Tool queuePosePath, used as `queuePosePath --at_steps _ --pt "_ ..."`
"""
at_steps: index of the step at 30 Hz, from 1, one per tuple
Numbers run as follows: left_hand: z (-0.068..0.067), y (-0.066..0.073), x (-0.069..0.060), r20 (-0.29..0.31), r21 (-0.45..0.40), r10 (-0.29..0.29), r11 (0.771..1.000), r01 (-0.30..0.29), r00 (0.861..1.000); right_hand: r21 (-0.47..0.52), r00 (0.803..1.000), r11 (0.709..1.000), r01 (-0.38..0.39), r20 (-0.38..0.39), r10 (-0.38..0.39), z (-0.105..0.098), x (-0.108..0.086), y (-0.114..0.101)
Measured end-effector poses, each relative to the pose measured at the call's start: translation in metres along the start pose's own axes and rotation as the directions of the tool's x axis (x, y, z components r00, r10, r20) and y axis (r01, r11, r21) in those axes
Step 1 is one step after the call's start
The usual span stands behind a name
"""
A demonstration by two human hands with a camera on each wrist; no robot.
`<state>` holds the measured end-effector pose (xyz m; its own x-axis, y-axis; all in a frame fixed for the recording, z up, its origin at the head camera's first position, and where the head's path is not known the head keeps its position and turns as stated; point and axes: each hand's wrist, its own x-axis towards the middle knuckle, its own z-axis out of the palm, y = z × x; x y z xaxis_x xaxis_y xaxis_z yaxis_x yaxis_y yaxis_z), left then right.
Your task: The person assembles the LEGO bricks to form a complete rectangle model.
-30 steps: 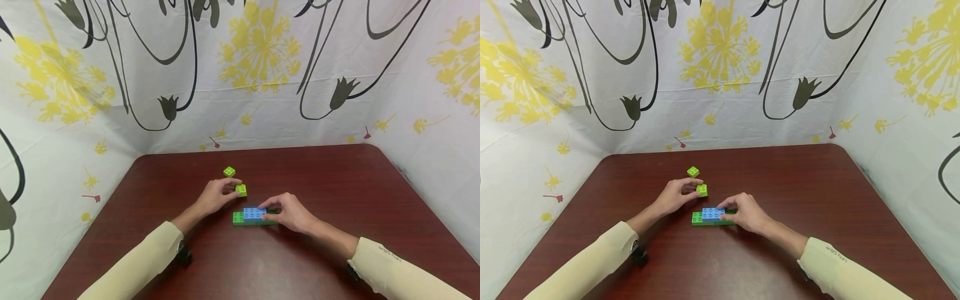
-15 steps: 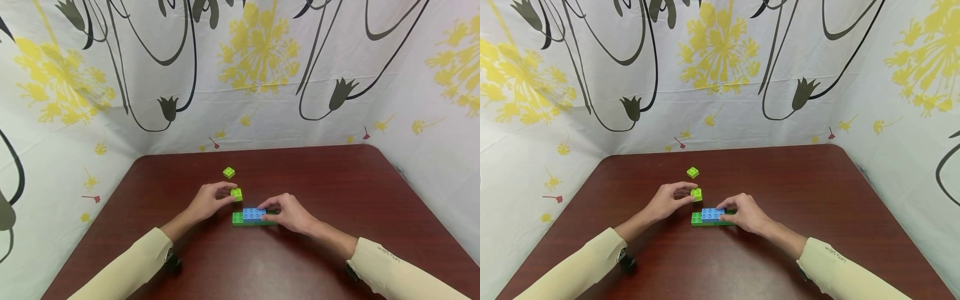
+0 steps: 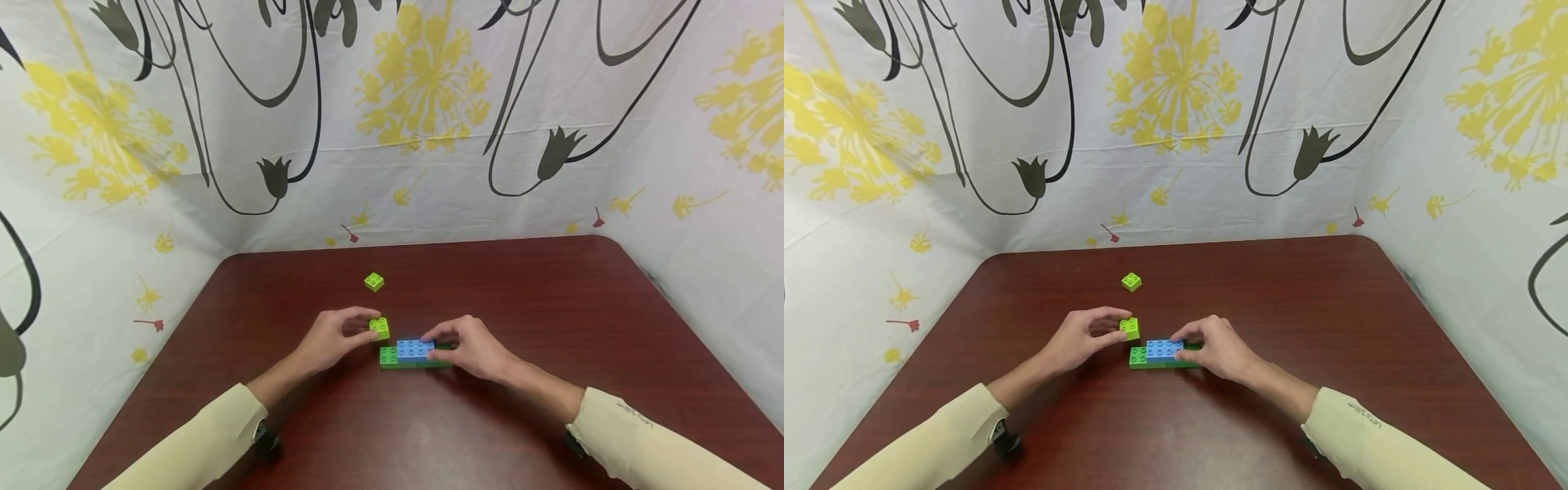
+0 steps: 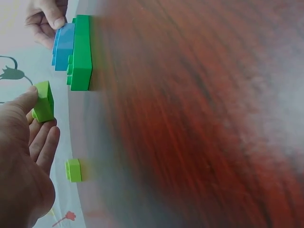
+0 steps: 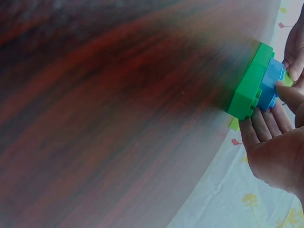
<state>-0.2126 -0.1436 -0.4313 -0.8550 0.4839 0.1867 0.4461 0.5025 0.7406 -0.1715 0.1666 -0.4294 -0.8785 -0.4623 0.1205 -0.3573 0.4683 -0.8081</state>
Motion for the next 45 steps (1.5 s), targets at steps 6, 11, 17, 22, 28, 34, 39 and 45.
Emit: queuePosePath --at_steps 6,11,17,22,28,34,39,45 --pt "0.001 0.0 -0.006 0.01 0.0 0.001 1.0 -0.001 1.0 0.002 1.0 1.0 -0.006 -0.003 0.006 0.0 0.0 0.0" --pt "0.004 -0.001 -0.01 0.023 -0.018 0.026 1.0 -0.025 0.999 0.002 1.0 1.0 -0.006 -0.003 0.006 0.0 0.0 0.0" --pt "0.006 -0.001 -0.014 0.051 -0.04 0.044 0.998 -0.042 0.998 0.007 1.0 1.0 -0.002 -0.003 0.002 0.001 -0.001 0.0" --pt "0.008 0.0 -0.016 0.071 -0.052 0.04 0.998 -0.037 0.997 0.005 1.0 1.0 0.0 0.0 0.0 0.001 -0.001 0.001" --pt "0.011 0.001 -0.018 0.088 -0.086 0.046 0.996 -0.039 0.995 -0.005 1.0 1.0 0.014 0.0 -0.014 0.0 -0.001 0.001" --pt "0.014 0.0 -0.018 0.096 -0.097 0.059 0.994 -0.05 0.994 -0.01 1.0 1.0 0.019 0.0 -0.019 0.0 -0.001 0.002" --pt "0.017 -0.001 -0.019 0.104 -0.115 0.074 0.991 -0.062 0.992 -0.012 1.0 1.0 0.022 0.001 -0.022 0.0 -0.001 0.002" --pt "0.019 -0.002 -0.019 0.1 -0.12 0.085 0.99 -0.072 0.991 -0.015 1.0 1.0 0.017 0.002 -0.017 0.0 -0.001 0.002"
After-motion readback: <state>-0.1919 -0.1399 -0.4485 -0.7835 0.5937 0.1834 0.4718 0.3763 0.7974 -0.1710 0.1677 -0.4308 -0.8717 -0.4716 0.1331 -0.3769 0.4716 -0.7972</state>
